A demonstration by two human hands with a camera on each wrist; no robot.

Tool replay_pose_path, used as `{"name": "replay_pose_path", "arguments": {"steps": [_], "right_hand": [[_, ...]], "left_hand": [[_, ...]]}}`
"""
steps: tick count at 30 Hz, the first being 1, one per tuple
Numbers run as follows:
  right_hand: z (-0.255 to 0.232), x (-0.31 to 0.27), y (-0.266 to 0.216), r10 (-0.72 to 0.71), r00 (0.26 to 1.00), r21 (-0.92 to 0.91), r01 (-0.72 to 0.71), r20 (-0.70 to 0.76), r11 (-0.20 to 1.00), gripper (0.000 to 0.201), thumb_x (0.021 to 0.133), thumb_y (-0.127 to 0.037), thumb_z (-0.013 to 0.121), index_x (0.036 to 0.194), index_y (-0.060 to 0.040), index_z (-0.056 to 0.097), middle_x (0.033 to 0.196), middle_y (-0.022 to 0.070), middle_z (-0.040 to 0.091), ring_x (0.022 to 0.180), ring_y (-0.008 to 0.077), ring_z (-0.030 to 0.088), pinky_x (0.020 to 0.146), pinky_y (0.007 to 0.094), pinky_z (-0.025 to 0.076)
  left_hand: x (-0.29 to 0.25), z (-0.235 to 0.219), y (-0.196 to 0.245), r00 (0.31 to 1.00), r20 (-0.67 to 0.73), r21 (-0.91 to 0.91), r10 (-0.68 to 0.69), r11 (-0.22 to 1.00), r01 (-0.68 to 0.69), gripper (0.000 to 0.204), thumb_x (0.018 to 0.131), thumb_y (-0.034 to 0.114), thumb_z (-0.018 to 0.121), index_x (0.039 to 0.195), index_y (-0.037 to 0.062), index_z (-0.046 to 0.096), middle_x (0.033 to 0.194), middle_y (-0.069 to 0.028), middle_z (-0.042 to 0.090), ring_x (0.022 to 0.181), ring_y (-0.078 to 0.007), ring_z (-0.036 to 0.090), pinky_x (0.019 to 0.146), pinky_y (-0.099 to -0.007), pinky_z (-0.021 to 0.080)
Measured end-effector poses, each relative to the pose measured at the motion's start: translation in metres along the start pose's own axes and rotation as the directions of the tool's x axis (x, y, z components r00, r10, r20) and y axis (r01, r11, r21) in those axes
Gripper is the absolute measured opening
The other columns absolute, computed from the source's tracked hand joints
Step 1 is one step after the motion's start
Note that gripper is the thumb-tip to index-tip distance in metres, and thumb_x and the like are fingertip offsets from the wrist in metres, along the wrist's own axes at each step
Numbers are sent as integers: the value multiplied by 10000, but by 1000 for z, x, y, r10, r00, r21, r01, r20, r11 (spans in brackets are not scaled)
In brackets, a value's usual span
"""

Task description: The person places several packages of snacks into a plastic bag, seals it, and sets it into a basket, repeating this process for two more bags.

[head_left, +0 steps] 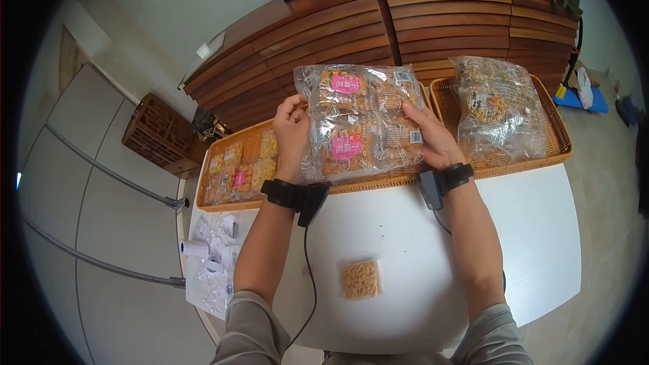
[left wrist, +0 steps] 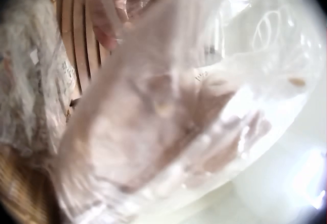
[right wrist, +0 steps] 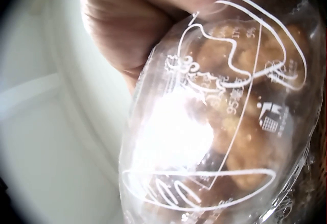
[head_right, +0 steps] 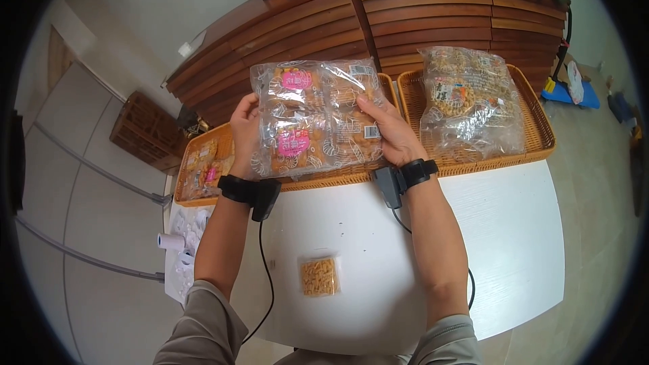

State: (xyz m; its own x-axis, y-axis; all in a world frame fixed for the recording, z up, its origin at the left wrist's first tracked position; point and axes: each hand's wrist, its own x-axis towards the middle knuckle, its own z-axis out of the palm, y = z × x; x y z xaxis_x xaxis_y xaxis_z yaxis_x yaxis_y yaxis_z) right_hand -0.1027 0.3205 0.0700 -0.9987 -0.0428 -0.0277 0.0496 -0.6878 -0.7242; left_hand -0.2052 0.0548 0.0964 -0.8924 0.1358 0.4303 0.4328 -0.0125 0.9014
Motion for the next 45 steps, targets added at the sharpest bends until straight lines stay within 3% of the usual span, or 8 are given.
{"name": "replay_pose_path", "arguments": {"steps": [8, 11, 12, 15, 22, 29, 34, 45], "right_hand": [[-4, 5, 3, -15, 1000, -39, 15, 5, 999, 540, 945, -282, 691, 1389, -76, 460, 1195, 60, 627, 1067, 148, 622, 853, 327, 568], [-7, 7, 4, -3, 1000, -55, 3, 3, 998, 550, 944, -271, 693, 1399, -82, 450, 1192, 67, 627, 1037, 151, 635, 799, 323, 590], [-7, 8, 5, -6, 1000, -81, 5, -10, 997, 563, 941, -264, 696, 1408, -82, 441, 1200, 72, 624, 1036, 155, 638, 784, 324, 595], [-6, 9, 6, -20, 1000, -139, 17, -23, 990, 609, 931, -248, 708, 1437, -81, 412, 1227, 87, 615, 1047, 166, 643, 762, 331, 606], [1, 9, 7, -68, 998, -167, 69, 13, 983, 721, 911, -230, 729, 1501, -77, 344, 1310, 116, 587, 1124, 192, 628, 860, 344, 592], [1, 11, 8, -113, 993, -208, 119, 41, 971, 825, 909, -295, 729, 1558, -75, 269, 1392, 132, 550, 1246, 202, 539, 1031, 345, 463], [0, 12, 6, -127, 992, -227, 118, -26, 967, 853, 897, -236, 741, 1557, -30, 242, 1358, 169, 567, 1202, 203, 583, 974, 298, 500], [-20, 24, 14, -170, 984, -198, 158, -47, 967, 838, 870, -300, 754, 1521, -4, 317, 1315, 148, 590, 1150, 167, 584, 882, 250, 501]], "left_hand": [[-8, 3, 45, 940, 236, 128, -246, 967, 221, 218, 1003, 57, 492, 1130, -13, 655, 1043, -62, 700, 869, -86, 657, 721, -212, 521], [-2, 1, 71, 852, 322, -103, -413, 879, 465, 331, 1036, 249, 475, 1230, 9, 596, 1037, -77, 707, 856, -130, 678, 715, -250, 547], [-7, 8, 87, 822, 296, -90, -487, 843, 531, 512, 1019, 459, 468, 1306, 40, 530, 997, -74, 705, 849, -164, 692, 728, -277, 565], [-1, 5, 90, 747, 333, 88, -575, 808, 582, 663, 961, 596, 513, 1307, 31, 521, 1085, -110, 671, 959, -167, 676, 756, -293, 571], [0, 25, 56, 735, 271, 130, -622, 780, 612, 598, 893, 472, 717, 1312, 79, 550, 1263, -100, 590, 1163, -182, 589, 904, -477, 545], [-6, 23, 44, 680, 231, -14, -696, 696, 718, 482, 942, 425, 670, 1287, 99, 587, 1224, -60, 646, 1125, -190, 615, 969, -482, 506], [-3, 12, 30, 694, 255, -163, -673, 678, 717, 457, 986, 426, 605, 1312, 108, 573, 1238, -69, 640, 1167, -194, 594, 1038, -513, 446], [6, -14, 0, 692, 190, -441, -697, 569, 694, 384, 1070, 292, 423, 1325, 17, 503, 1234, -158, 639, 1093, -302, 653, 926, -476, 576]]}}
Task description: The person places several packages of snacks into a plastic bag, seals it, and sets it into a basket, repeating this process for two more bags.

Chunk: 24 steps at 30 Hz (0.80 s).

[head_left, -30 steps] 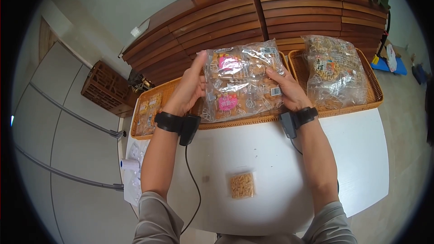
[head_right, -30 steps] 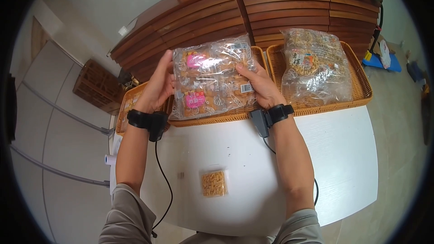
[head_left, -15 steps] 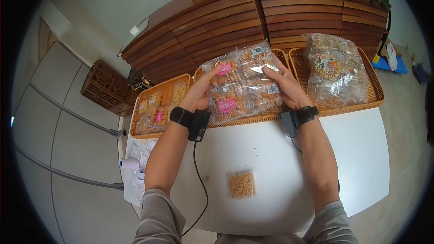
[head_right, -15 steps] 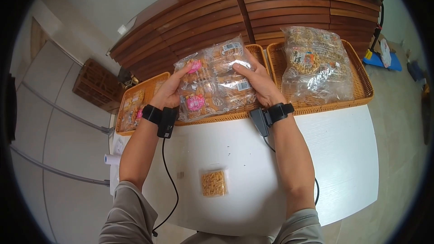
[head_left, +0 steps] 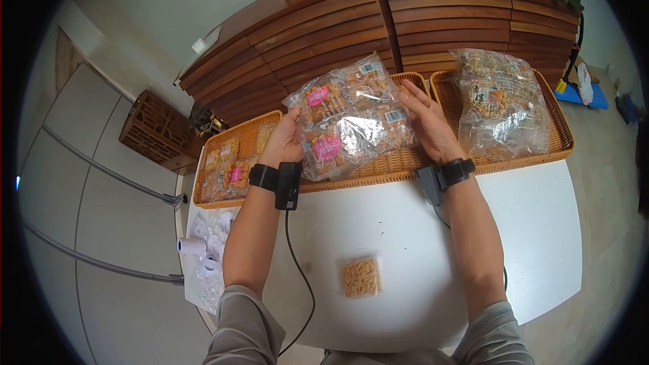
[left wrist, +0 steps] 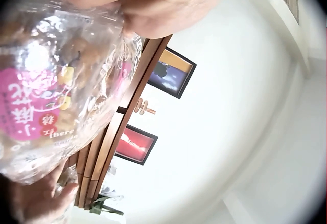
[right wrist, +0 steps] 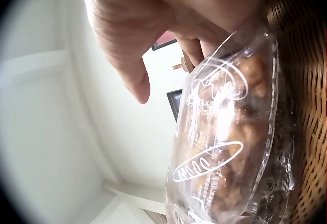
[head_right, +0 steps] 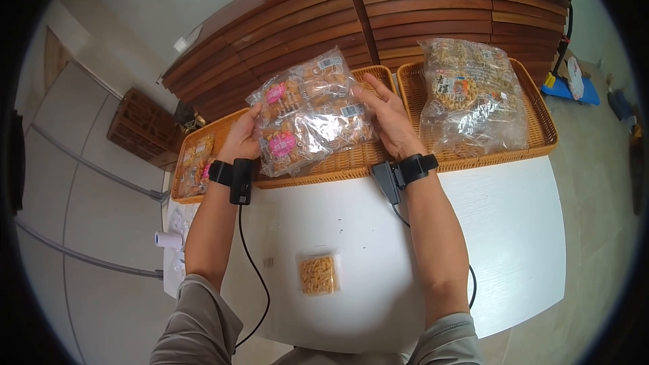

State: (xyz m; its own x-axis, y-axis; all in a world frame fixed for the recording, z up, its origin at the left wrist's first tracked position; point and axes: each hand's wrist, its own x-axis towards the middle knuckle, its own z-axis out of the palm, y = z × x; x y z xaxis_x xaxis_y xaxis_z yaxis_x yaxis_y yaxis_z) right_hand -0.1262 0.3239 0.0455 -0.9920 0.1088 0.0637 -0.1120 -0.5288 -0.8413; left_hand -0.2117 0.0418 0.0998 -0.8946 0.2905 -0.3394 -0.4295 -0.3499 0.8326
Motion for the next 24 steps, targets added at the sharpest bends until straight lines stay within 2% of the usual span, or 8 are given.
{"name": "replay_pose_path", "arguments": {"steps": [4, 7, 11, 13, 15, 17, 20, 24], "right_hand": [[3, -3, -4, -9, 999, 22, 10, -32, 1000, 827, 869, -279, 756, 1518, -5, 321, 1322, 135, 585, 1125, 159, 599, 814, 236, 533], [9, -5, -4, -48, 999, 20, 48, -22, 999, 821, 869, -247, 761, 1516, -3, 319, 1363, 140, 550, 1138, 172, 602, 835, 254, 554], [3, 2, 2, -16, 1000, -53, 15, -15, 999, 835, 862, -228, 771, 1516, 4, 306, 1439, 159, 475, 1216, 203, 567, 922, 299, 554], [5, 3, 6, -76, 995, -29, 75, -61, 997, 825, 858, -229, 775, 1508, 8, 325, 1452, 160, 461, 1238, 209, 550, 937, 298, 538], [6, 2, 7, -112, 988, -48, 108, -103, 993, 806, 856, -224, 775, 1498, 11, 349, 1455, 160, 455, 1246, 211, 541, 946, 292, 522], [4, 0, 5, -132, 979, -102, 117, -153, 988, 777, 855, -216, 771, 1485, 13, 377, 1449, 160, 455, 1243, 211, 540, 948, 280, 507], [5, -1, 4, -148, 954, -143, 114, -260, 983, 688, 858, -196, 753, 1430, 28, 446, 1416, 153, 479, 1192, 196, 559, 906, 271, 508], [13, 0, 10, -161, 932, -234, 86, -324, 969, 545, 866, -171, 723, 1330, 28, 520, 1202, 118, 602, 936, 145, 631, 770, 249, 529]], "left_hand": [[-3, -4, 2, 999, -34, -176, -10, 984, 4, 413, 1097, 285, 295, 1362, 12, 454, 1297, -189, 599, 1160, -326, 620, 980, -465, 553], [5, -20, 0, 1000, 24, -313, 3, 950, 5, 357, 1083, 217, 363, 1338, 1, 488, 1301, -193, 592, 1167, -330, 611, 1011, -503, 523], [-8, 6, -15, 979, -188, -228, 79, 966, -122, 428, 1097, 242, 238, 1381, 20, 468, 1387, -180, 543, 1258, -329, 546, 1100, -497, 438], [-3, -17, -28, 905, 186, 185, 382, 891, -414, 419, 1091, 240, 255, 1373, 20, 474, 1384, -175, 548, 1252, -327, 551, 1093, -494, 444], [2, -25, -33, 896, 223, 167, 384, 891, -423, 417, 1086, 248, 269, 1366, 22, 480, 1378, -172, 553, 1247, -324, 555, 1082, -492, 453], [-8, 13, -22, 992, -63, -254, 109, 959, -121, 420, 1081, 264, 280, 1360, 25, 485, 1370, -170, 560, 1243, -322, 559, 1067, -490, 465], [-5, 12, -22, 990, -56, -239, 129, 961, -138, 438, 1077, 300, 288, 1362, 33, 485, 1359, -168, 567, 1236, -330, 562, 1063, -497, 464], [-4, 6, -15, 994, -96, -226, 46, 972, -67, 458, 1075, 329, 283, 1367, 38, 484, 1362, -165, 567, 1226, -331, 568, 1075, -506, 445]]}}
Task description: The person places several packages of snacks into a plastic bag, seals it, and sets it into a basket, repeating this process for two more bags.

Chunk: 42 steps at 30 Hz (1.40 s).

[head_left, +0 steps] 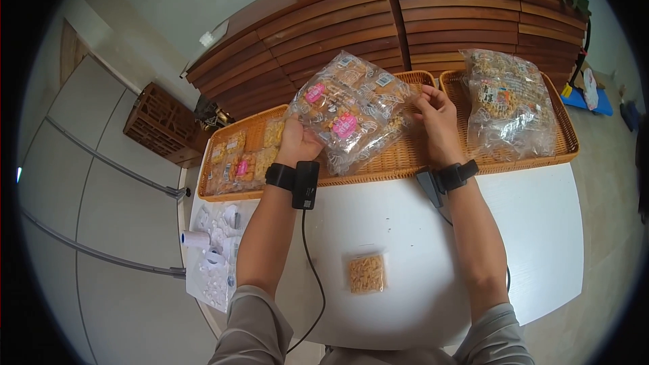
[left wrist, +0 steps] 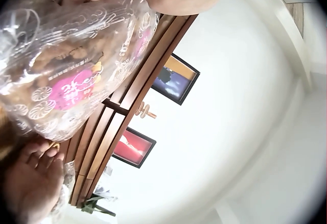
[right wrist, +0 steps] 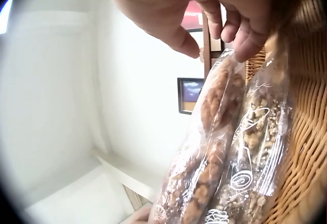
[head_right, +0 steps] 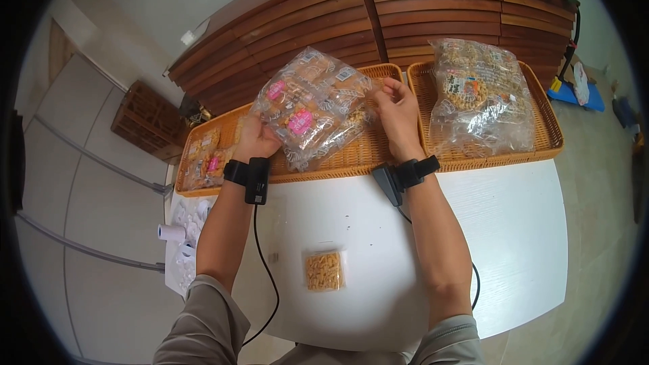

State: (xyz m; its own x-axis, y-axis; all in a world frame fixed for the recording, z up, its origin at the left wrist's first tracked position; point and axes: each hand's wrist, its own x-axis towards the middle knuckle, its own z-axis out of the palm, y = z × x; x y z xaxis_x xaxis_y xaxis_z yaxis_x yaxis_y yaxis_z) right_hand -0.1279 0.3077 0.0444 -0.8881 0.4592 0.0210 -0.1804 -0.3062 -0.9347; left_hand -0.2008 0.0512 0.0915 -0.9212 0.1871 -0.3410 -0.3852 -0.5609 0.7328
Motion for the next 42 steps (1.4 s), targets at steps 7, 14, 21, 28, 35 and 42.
{"name": "replay_pose_path", "arguments": {"steps": [7, 14, 21, 28, 35, 42], "right_hand": [[31, -64, -50, 432, 737, -334, -291, 519, 897, 286, 961, -278, 643, 907, -14, 738, 696, 57, 693, 509, 80, 611, 450, 193, 476], [71, -101, 13, 553, 418, 276, -905, 721, 325, 473, 1014, -216, 560, 1194, 205, 443, 1168, 317, 601, 1057, 328, 673, 890, 333, 610], [78, -106, 16, 535, 623, 610, -758, 571, 231, 356, 992, -177, 607, 1184, 102, 499, 1101, 233, 625, 986, 280, 688, 829, 310, 629], [81, -113, 5, 586, 762, 498, -635, 277, 590, 252, 932, -133, 695, 1098, -9, 552, 925, 75, 645, 794, 139, 698, 497, 185, 538], [79, -111, 3, 568, 800, 399, -593, 193, 700, 180, 900, -63, 699, 1001, -17, 556, 807, 48, 619, 569, 77, 586, 362, 189, 361], [87, -117, 15, 524, 821, 312, -570, 224, 760, 173, 881, -35, 699, 954, -17, 543, 725, 43, 587, 491, 90, 525, 364, 205, 352]], "left_hand": [[-3, 1, 2, 1000, -8, -19, -29, 999, 28, 434, 1068, 322, 332, 1340, 41, 522, 1361, -175, 570, 1243, -341, 558, 1093, -535, 415], [3, -4, 0, 999, 13, -97, -45, 994, 46, 434, 1075, 300, 308, 1354, 41, 517, 1378, -175, 560, 1259, -359, 545, 1090, -562, 407], [6, -14, 5, 992, 95, -91, -85, 991, 93, 462, 1073, 322, 270, 1365, 51, 503, 1364, -178, 569, 1252, -361, 548, 1073, -569, 418], [9, -18, 7, 992, 15, -50, -125, 991, 126, 530, 1063, 413, 242, 1367, 69, 507, 1320, -176, 601, 1208, -347, 583, 1043, -570, 433], [-1, -12, 15, 996, -78, 190, -50, 980, 64, 565, 1033, 522, 330, 1372, 104, 498, 1284, -166, 613, 1133, -357, 621, 972, -563, 494], [22, -15, 24, 948, -310, 397, 73, 916, 59, 387, 982, 390, 527, 1267, 131, 559, 1196, -87, 615, 1069, -263, 603, 882, -489, 495]]}}
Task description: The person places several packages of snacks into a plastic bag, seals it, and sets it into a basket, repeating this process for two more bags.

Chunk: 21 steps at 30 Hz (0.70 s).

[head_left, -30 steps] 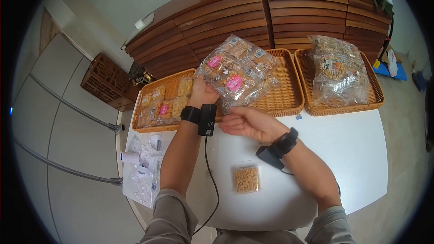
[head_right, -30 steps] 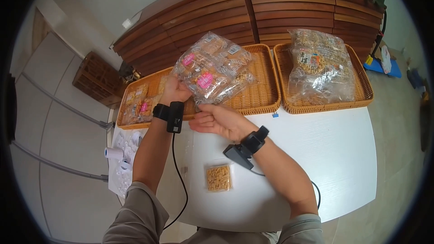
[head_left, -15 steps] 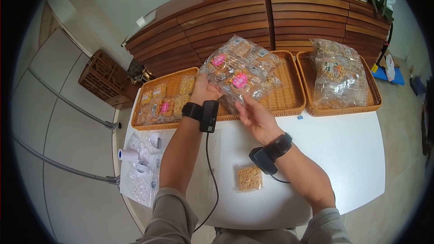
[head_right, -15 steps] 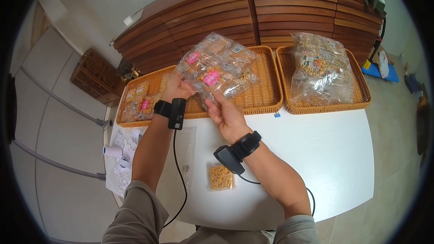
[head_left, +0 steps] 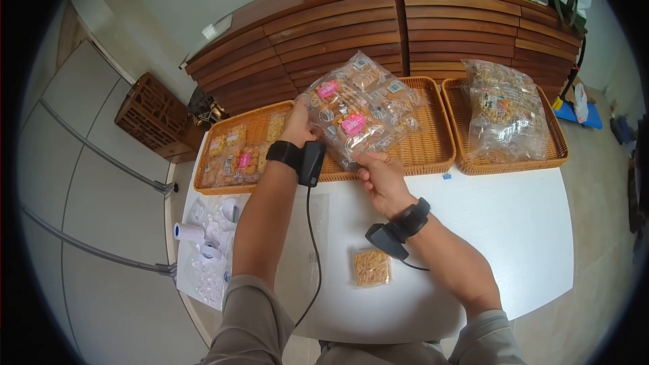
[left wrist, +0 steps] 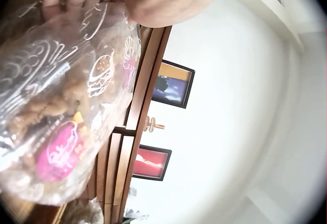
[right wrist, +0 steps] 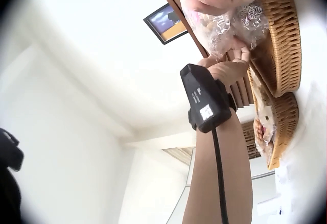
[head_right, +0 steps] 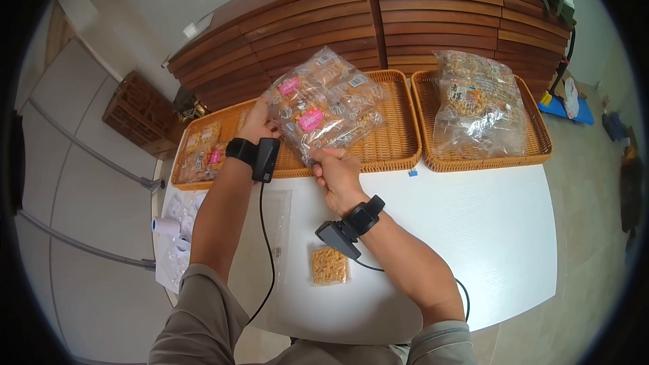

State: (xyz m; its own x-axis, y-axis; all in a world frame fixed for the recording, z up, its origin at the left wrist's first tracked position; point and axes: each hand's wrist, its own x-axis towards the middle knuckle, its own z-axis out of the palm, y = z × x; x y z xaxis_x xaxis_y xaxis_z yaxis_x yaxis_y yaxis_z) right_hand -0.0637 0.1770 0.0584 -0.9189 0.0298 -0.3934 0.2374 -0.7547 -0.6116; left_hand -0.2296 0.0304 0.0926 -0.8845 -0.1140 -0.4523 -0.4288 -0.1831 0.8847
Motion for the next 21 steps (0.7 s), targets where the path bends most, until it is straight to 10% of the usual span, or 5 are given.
{"name": "replay_pose_path", "arguments": {"steps": [21], "right_hand": [[-7, -13, -30, 135, 976, -347, -68, 170, 935, 208, 946, -101, 625, 1118, 12, 591, 1036, 113, 667, 909, 242, 728, 696, 280, 614]], "left_hand": [[46, 0, -37, 972, 100, -246, 213, 952, -183, 433, 1051, 341, 422, 1317, 6, 491, 1247, -172, 602, 1059, -293, 648, 881, -428, 562]]}}
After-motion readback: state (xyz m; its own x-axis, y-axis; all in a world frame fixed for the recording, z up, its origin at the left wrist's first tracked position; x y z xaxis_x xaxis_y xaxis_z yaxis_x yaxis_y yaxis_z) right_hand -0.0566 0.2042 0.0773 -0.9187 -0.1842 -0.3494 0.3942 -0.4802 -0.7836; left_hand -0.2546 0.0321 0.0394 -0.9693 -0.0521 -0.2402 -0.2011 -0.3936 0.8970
